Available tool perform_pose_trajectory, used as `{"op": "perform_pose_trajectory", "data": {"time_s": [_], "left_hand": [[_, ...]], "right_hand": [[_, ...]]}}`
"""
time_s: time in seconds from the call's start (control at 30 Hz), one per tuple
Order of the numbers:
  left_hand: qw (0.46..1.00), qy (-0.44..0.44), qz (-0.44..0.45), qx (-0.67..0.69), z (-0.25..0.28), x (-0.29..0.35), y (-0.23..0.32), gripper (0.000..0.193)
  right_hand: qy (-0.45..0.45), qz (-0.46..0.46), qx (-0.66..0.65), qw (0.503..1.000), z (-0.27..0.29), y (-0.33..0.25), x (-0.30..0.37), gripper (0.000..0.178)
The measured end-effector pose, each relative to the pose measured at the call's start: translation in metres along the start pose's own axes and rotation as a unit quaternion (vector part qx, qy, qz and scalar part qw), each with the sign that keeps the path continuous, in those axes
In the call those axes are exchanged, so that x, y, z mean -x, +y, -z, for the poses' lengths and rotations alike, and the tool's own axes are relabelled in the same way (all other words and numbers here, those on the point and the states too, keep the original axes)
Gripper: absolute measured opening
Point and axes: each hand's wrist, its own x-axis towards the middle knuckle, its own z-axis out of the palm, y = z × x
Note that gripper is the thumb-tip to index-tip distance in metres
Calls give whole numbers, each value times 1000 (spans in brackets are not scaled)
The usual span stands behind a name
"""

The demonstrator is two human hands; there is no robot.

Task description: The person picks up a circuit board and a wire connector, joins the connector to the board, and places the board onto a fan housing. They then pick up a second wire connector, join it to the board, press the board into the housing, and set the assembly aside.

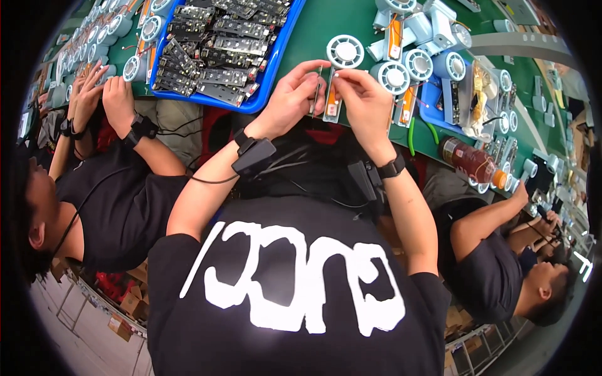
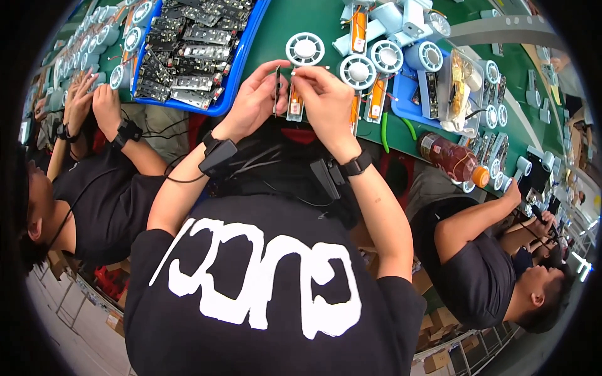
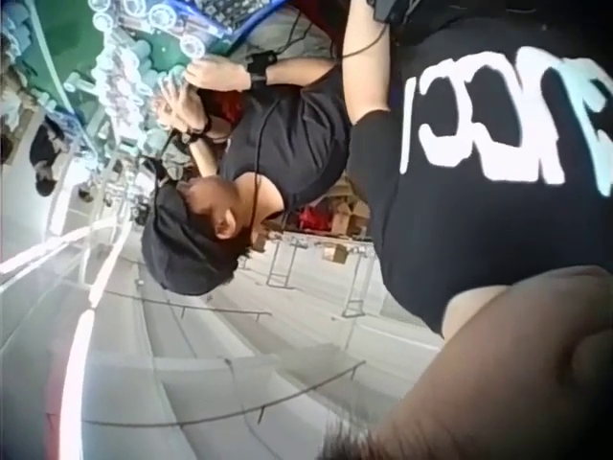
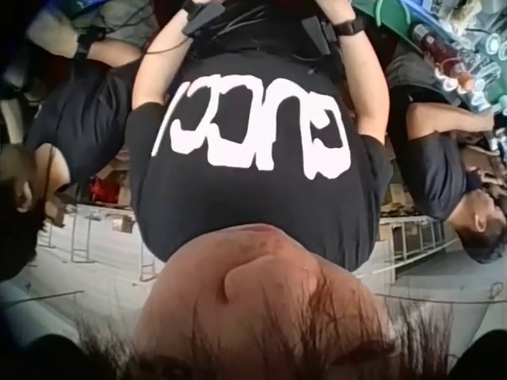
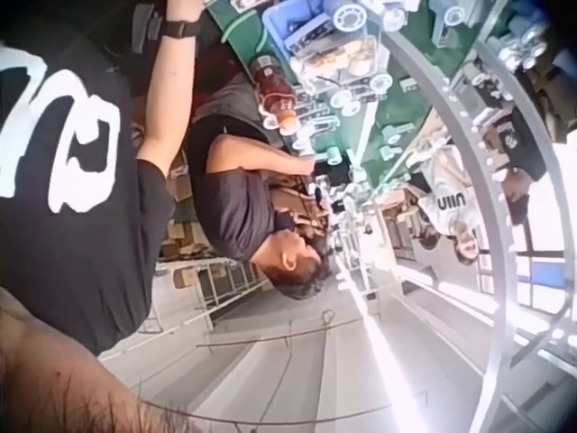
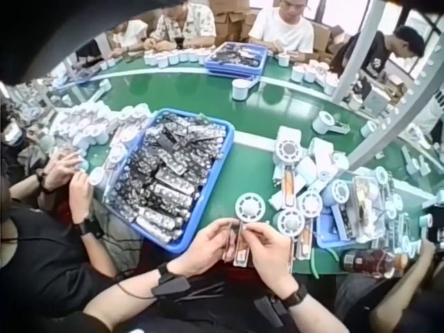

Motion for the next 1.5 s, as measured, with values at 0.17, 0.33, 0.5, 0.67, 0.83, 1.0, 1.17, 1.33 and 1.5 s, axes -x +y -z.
{"op": "perform_pose_trajectory", "data": {"time_s": [0.17, 0.33, 0.5, 0.67, 0.83, 1.0, 1.17, 1.33, 1.5], "left_hand": [[996, -10, -38, -76, 3, -2, -9, 29], [997, 42, -36, -50, -12, 3, -5, 21], [998, 3, -65, 6, -4, 5, -5, 29], [995, 67, -48, 60, -17, 8, 0, 40], [984, 135, -116, 30, -52, 8, 29, 39], [971, 162, -178, 2, -45, 6, 19, 19], [965, 208, -134, -83, -49, 17, 5, 23], [950, 188, -37, -246, -34, 32, 4, 28], [914, 180, -67, -358, -26, 28, 4, 29]], "right_hand": [[26, -34, -86, 995, -2, 1, 3, 13], [32, -11, -75, 997, 1, 4, 4, 14], [15, 51, 4, 999, 0, 4, 2, 14], [-20, 98, 82, 992, 8, 0, 3, 12], [-28, 54, 13, 998, 13, 7, 6, 10], [-14, -37, -104, 994, 8, -1, 10, 10], [49, -70, -212, 974, -1, -1, 5, 10], [44, -52, -118, 991, 2, -1, 3, 10], [20, -52, -98, 994, -2, 1, 1, 11]]}}
